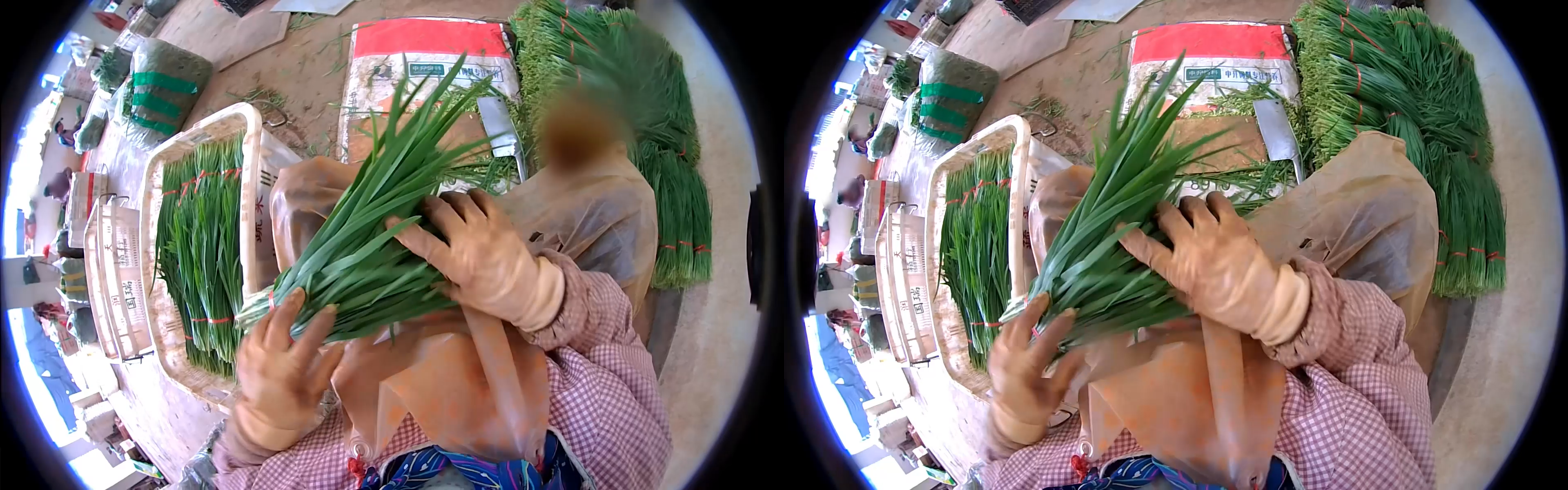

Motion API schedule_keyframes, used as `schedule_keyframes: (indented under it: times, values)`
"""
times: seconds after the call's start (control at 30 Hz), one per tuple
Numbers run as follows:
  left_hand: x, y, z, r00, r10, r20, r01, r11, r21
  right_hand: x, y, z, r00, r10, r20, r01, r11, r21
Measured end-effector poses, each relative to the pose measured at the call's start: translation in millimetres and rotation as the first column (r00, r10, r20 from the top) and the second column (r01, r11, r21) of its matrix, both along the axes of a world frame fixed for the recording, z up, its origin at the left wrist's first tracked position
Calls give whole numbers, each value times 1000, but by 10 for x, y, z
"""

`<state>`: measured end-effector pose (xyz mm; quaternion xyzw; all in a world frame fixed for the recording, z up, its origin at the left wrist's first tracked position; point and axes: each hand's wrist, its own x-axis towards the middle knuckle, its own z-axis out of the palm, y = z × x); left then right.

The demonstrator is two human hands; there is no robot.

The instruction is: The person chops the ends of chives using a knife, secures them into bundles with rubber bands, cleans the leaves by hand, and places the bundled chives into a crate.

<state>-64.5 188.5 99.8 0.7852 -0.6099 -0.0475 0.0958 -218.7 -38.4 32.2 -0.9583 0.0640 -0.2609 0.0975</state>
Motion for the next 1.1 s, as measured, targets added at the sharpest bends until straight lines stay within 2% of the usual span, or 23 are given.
schedule_keyframes:
  times: [0.03,0.07,0.13,0.2,0.27,0.33,0.37,0.4,0.43,0.47,0.53,0.57,0.63,0.7,0.73,0.8,0.87,0.9,0.93,1.0,1.03,1.07,1.1]
  values:
    - [128,-31,125,982,-16,-186,20,1000,20,51,23,-97,999,-30,-22,29,999,-44]
    - [232,-70,226,923,88,-374,-47,992,118,93,24,-186,998,-39,-47,33,993,-110]
    - [259,-516,280,998,5,-65,-4,1000,21,157,59,-215,997,-50,-62,38,984,-174]
    - [389,-848,-87,959,-146,-242,82,963,-256,199,88,-172,995,-81,-57,68,978,-198]
    - [634,-1041,-442,951,-215,-222,146,945,-291,138,87,-165,997,-82,-14,78,977,-200]
    - [744,-1139,-560,915,-158,-370,84,975,-208,-17,83,-234,969,-118,-217,84,984,-158]
    - [735,-1140,-524,668,20,-744,-151,982,-109,-85,78,-335,966,-124,-226,101,989,-111]
    - [710,-1135,-495,258,172,-951,-322,943,83,-162,65,-345,966,-119,-231,97,990,-106]
    - [682,-1126,-499,94,122,-988,-371,925,79,-220,40,-341,962,-76,-262,69,997,-36]
    - [669,-1116,-488,96,129,-987,-383,920,83,-243,20,-339,958,-29,-286,40,999,36]
    - [655,-1106,-456,-20,169,-985,-468,869,158,-231,-11,-360,974,-25,-227,36,998,47]
    - [630,-1106,-453,16,172,-985,-495,858,141,-233,-27,-379,979,-33,-199,41,999,36]
    - [613,-1105,-483,-12,135,-991,-503,855,123,-267,-82,-394,984,-32,-175,37,999,28]
    - [605,-1098,-494,-40,90,-995,-518,850,97,-320,-241,-350,900,21,-436,87,970,226]
    - [599,-1099,-484,-63,97,-993,-523,844,115,-387,-361,-320,899,30,-437,76,972,223]
    - [568,-1102,-473,-87,94,-992,-538,834,126,-501,-598,-197,978,107,-180,-54,959,278]
    - [524,-1091,-476,-145,-26,-989,-555,830,60,-426,-631,73,991,-130,25,113,928,355]
    - [526,-1080,-493,-149,-29,-988,-564,824,61,-375,-592,216,993,-119,21,104,930,353]
    - [537,-1080,-516,-97,-18,-995,-557,829,39,-303,-516,359,955,-265,135,147,817,558]
    - [533,-1088,-538,-48,-13,-999,-551,835,15,-65,-413,442,883,-421,207,144,664,734]
    - [516,-1094,-532,-5,23,-1000,-561,828,21,139,-434,401,940,-108,325,-123,780,614]
    - [493,-1096,-518,38,61,-997,-570,821,28,280,-434,325,930,55,363,-258,802,538]
    - [452,-1099,-455,5,42,-999,-570,821,31,421,-435,249,895,224,386,-399,790,466]
